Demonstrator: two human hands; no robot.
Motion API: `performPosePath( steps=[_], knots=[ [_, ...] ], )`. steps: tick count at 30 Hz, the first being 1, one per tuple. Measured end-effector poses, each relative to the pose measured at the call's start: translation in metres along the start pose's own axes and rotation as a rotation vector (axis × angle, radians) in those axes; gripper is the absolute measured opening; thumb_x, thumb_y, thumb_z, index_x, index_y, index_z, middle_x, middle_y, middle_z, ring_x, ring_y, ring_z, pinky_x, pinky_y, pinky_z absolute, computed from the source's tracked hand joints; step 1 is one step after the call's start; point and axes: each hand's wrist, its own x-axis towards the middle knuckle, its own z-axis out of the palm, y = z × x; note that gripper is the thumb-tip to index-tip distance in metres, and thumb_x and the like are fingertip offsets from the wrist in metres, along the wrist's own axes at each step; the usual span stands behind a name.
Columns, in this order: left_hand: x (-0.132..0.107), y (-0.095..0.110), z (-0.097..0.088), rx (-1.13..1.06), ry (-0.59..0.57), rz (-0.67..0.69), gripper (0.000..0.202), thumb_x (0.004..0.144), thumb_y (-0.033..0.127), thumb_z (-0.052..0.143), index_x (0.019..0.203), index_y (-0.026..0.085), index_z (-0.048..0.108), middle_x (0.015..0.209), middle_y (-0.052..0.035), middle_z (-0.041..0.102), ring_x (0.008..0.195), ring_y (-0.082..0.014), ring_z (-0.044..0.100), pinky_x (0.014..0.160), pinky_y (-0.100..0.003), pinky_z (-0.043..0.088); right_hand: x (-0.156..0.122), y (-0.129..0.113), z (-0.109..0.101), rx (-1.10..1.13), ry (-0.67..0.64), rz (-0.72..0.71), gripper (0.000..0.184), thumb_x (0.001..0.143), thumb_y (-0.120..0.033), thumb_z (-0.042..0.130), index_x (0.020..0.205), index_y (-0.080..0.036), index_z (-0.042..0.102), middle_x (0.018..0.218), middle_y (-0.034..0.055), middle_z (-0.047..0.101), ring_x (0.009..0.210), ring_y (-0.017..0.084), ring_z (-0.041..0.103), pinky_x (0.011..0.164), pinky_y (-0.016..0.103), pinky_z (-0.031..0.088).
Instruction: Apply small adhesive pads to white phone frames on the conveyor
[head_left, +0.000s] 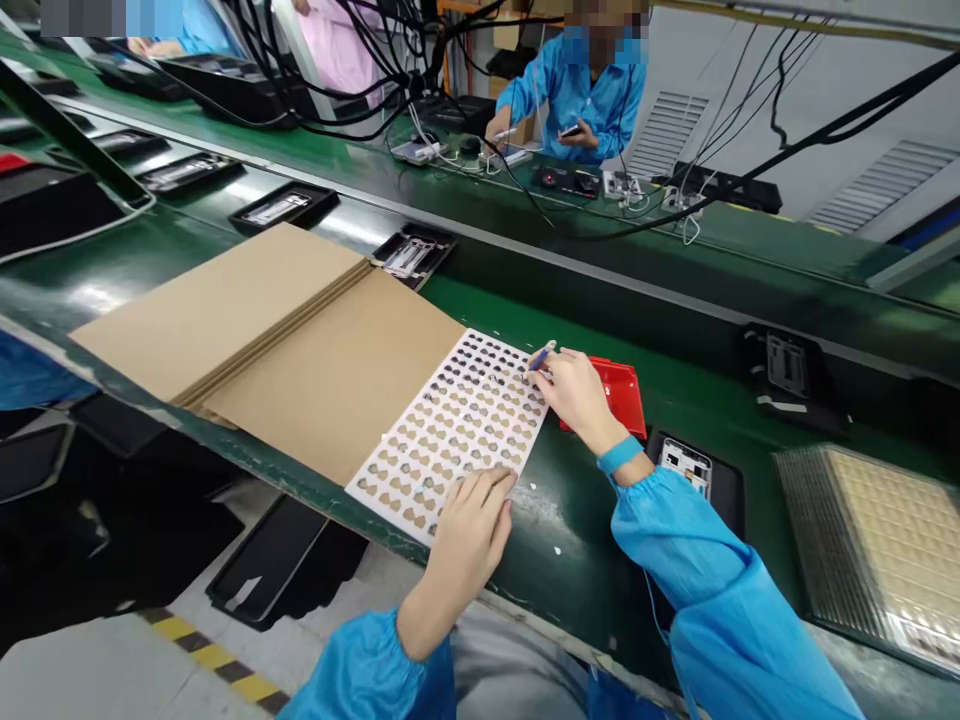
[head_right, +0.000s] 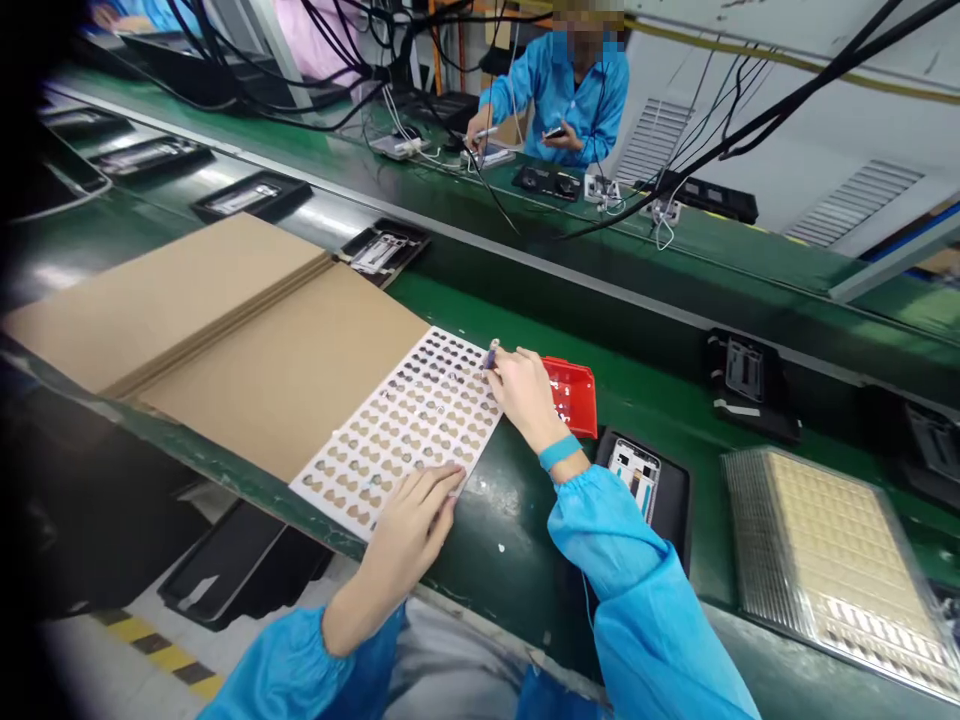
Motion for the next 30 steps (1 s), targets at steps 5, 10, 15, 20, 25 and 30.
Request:
performPosePath(
  steps=[5, 10, 15, 20, 25, 30],
  knots=[
    [0.018, 0.002, -0.014, -0.236, -0.002, -0.099, 0.029, 0.107, 0.017, 0.050, 0.114, 0.023, 0.077, 0.107, -0.0047, 0.083, 0.097, -0.0227, 0.078, 0.085, -0.037, 0.061, -0.044, 0.002, -0.036, 0.579, 0.165, 0.097, 0.020, 0.099, -0.043, 0.080, 0.100, -0.023, 0.076, 0.103, 0.0088, 0.086, 0.101, 0.031, 0.083, 0.093, 0.043, 0.067],
    [0.050, 0.041, -0.020, -0.810, 0.049, -0.387, 0.016, 0.099, 0.026, 0.066, 0.104, 0.024, 0.082, 0.102, -0.0027, 0.085, 0.093, -0.0179, 0.081, 0.086, -0.028, 0.064, -0.115, -0.007, -0.074, 0.969, 0.139, 0.308, 0.041, 0.089, -0.061, 0.088, 0.089, -0.023, 0.074, 0.097, 0.0066, 0.084, 0.094, 0.027, 0.084, 0.076, 0.037, 0.073],
    [0.063, 0.090, -0.001, -1.155, 0.028, -0.597, 0.010, 0.084, 0.028, 0.081, 0.092, 0.022, 0.082, 0.086, -0.0020, 0.083, 0.079, -0.0159, 0.080, 0.075, -0.022, 0.065, -0.176, -0.017, -0.091, 0.831, 0.336, 0.352, 0.029, 0.095, -0.047, 0.087, 0.087, -0.023, 0.073, 0.090, 0.0054, 0.085, 0.081, 0.022, 0.084, 0.068, 0.030, 0.072],
    [0.063, 0.112, 0.017, -1.278, -0.098, -0.659, 0.010, 0.082, 0.030, 0.082, 0.084, 0.020, 0.080, 0.080, -0.0019, 0.080, 0.072, -0.0165, 0.079, 0.068, -0.023, 0.065, -0.215, -0.015, -0.089, 0.646, 0.541, 0.252, 0.016, 0.096, -0.018, 0.083, 0.091, -0.026, 0.070, 0.098, 0.0030, 0.087, 0.094, 0.022, 0.086, 0.087, 0.033, 0.071],
    [0.075, 0.111, 0.018, -1.239, -0.332, -0.540, 0.014, 0.089, 0.032, 0.075, 0.082, 0.020, 0.073, 0.080, -0.0022, 0.077, 0.071, -0.0169, 0.076, 0.063, -0.025, 0.063, -0.227, -0.002, -0.094, 0.735, 0.517, 0.294, 0.015, 0.096, -0.021, 0.083, 0.089, -0.025, 0.070, 0.094, 0.0034, 0.086, 0.088, 0.022, 0.085, 0.079, 0.034, 0.072],
    [0.117, 0.079, 0.017, -0.622, -0.168, 0.048, 0.013, 0.100, 0.019, 0.058, 0.090, 0.020, 0.067, 0.093, -0.0061, 0.077, 0.085, -0.0211, 0.075, 0.075, -0.033, 0.061, -0.214, 0.055, -0.095, 0.740, 0.570, 0.478, 0.030, 0.094, -0.047, 0.085, 0.088, -0.024, 0.068, 0.088, 0.0039, 0.083, 0.075, 0.022, 0.083, 0.065, 0.033, 0.072]
  ],
)
